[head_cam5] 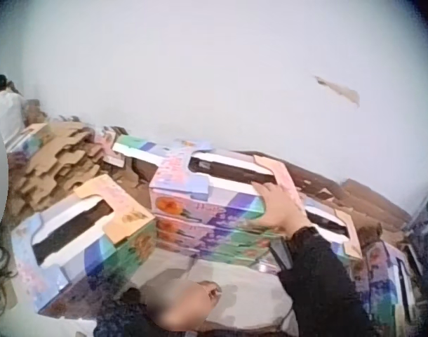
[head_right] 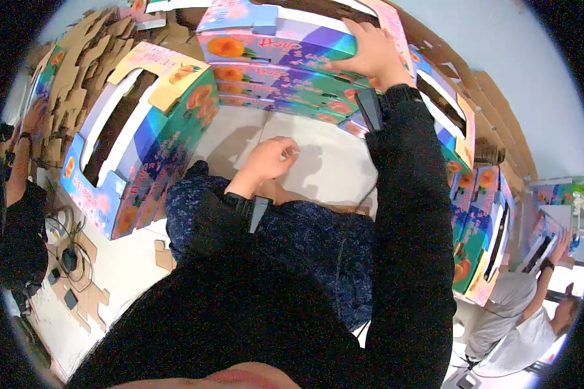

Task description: Folding and stacking cardboard fruit boxes on the floor.

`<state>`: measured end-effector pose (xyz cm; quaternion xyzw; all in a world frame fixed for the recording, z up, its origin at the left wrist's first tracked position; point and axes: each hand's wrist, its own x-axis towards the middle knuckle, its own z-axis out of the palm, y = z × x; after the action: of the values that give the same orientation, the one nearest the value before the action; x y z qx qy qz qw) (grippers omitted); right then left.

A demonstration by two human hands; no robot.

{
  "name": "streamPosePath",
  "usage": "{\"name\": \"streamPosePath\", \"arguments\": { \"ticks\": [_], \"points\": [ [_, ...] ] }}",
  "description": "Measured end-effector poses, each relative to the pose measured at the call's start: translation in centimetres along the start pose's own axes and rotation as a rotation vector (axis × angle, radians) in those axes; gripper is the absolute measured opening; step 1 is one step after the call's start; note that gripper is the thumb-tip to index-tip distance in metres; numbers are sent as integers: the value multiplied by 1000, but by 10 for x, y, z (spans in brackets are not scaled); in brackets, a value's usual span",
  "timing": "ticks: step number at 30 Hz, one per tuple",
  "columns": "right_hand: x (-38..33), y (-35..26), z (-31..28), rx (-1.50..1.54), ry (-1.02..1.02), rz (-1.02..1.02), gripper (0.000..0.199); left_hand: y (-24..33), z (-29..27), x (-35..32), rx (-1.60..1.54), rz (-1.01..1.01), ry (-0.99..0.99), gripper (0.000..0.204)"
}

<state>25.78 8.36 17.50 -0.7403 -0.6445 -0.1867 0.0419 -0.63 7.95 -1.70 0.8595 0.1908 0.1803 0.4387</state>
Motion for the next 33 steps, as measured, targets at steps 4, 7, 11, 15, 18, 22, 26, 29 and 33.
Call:
{"name": "streamPosePath", "arguments": {
  "ticks": [4, 7, 11, 15, 18, 22, 26, 29, 33],
  "points": [
    [-1, 8, -8, 74, 79, -51, 98, -2, 1, 4, -40, 5, -7, 19],
    [-5, 10, -36, -17, 22, -68, 92, -4, -5, 2, -67, -42, 9, 20],
    [-42, 35, -67, -198, 220, -148, 94, -7, -6, -2, -75, -55, 46, 21],
    [-108, 64, -124, -412, 246, -35, 96, 2, 2, 5, -64, -28, 11, 22],
    [-149, 91, -144, -438, 224, 27, 99, -9, 6, 2, -39, -16, -5, 22],
    [-197, 129, -154, -277, 108, 188, 103, -15, 8, 0, -9, -56, -55, 21],
    [-243, 177, -126, -226, -37, 217, 109, -18, 8, -3, 39, -47, -48, 21],
    [-290, 216, -85, -360, -181, 323, 112, -20, 15, 5, 23, -73, -84, 20],
    [-296, 218, -56, -288, -240, 555, 114, -18, 12, 5, 30, -127, -122, 22]
  ]
}}
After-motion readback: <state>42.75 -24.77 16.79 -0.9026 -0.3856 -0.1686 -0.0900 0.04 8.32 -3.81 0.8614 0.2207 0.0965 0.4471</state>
